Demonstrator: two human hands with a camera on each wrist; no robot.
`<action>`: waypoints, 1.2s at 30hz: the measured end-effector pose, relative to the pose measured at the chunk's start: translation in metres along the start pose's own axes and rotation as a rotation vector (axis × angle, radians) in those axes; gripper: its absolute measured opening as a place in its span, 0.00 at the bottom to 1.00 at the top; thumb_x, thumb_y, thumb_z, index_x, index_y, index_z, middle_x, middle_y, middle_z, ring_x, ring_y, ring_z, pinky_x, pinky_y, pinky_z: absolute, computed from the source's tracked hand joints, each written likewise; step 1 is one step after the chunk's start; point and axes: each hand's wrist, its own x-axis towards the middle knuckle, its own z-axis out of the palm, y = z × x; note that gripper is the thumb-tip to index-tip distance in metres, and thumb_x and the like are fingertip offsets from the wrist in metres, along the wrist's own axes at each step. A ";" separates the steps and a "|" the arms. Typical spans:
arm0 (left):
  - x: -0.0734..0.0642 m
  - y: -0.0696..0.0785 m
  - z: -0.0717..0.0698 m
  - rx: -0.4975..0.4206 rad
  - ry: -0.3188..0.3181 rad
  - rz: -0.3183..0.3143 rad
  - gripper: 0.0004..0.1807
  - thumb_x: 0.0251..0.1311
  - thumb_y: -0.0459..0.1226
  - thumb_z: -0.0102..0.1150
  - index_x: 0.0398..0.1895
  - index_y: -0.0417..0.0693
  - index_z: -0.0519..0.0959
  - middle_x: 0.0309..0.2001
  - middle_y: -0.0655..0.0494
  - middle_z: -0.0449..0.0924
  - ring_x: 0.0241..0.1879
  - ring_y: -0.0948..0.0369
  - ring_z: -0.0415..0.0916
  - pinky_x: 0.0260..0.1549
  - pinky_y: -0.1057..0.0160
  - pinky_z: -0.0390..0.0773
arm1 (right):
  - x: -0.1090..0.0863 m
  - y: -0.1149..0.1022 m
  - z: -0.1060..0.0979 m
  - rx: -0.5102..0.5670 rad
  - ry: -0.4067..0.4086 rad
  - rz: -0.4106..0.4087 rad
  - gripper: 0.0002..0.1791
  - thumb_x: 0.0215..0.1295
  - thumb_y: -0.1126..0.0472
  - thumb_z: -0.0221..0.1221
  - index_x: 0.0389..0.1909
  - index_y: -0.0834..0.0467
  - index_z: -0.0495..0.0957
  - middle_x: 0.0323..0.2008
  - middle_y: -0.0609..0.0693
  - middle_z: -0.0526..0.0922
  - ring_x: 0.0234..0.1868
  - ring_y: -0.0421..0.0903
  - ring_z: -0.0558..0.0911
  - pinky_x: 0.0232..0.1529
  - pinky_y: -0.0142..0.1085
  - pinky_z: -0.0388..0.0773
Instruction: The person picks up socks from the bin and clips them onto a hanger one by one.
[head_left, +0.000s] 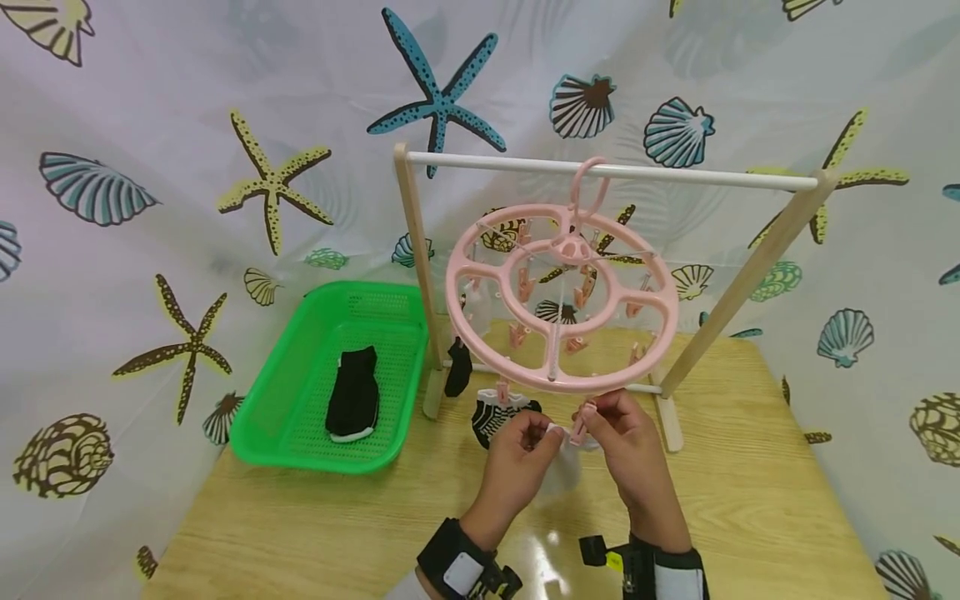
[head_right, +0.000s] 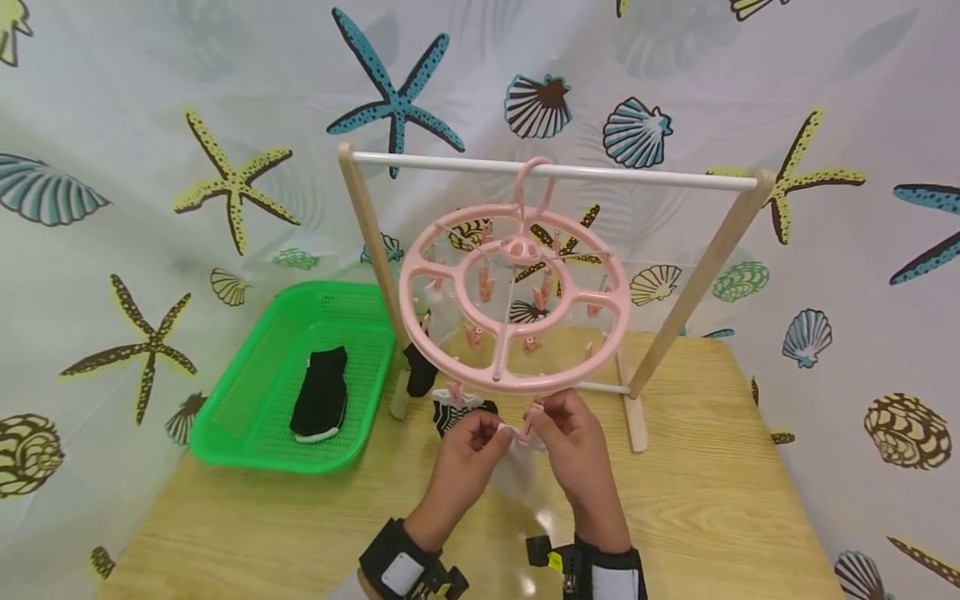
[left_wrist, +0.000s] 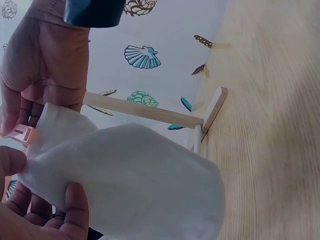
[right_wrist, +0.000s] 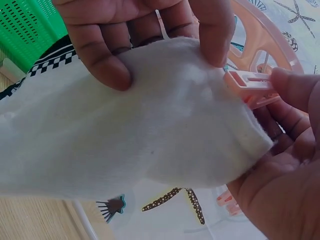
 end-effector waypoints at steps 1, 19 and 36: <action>0.001 0.000 0.000 -0.004 0.004 -0.004 0.06 0.64 0.36 0.64 0.35 0.42 0.80 0.28 0.56 0.77 0.29 0.63 0.72 0.27 0.68 0.72 | 0.000 0.000 0.000 -0.005 0.001 0.001 0.08 0.72 0.70 0.56 0.42 0.73 0.69 0.33 0.50 0.80 0.35 0.44 0.81 0.36 0.33 0.78; -0.004 0.005 -0.004 -0.045 -0.043 -0.057 0.06 0.64 0.36 0.63 0.39 0.41 0.80 0.35 0.56 0.78 0.34 0.63 0.75 0.34 0.67 0.76 | 0.001 0.003 -0.002 -0.016 -0.032 -0.029 0.11 0.73 0.68 0.55 0.47 0.73 0.68 0.38 0.53 0.76 0.37 0.43 0.79 0.39 0.33 0.78; -0.005 0.009 -0.033 0.163 0.000 0.191 0.06 0.64 0.36 0.65 0.42 0.46 0.81 0.41 0.52 0.80 0.42 0.57 0.79 0.39 0.60 0.81 | 0.003 0.007 0.001 -0.039 -0.044 -0.035 0.12 0.74 0.67 0.54 0.49 0.73 0.68 0.39 0.59 0.73 0.37 0.44 0.79 0.39 0.32 0.78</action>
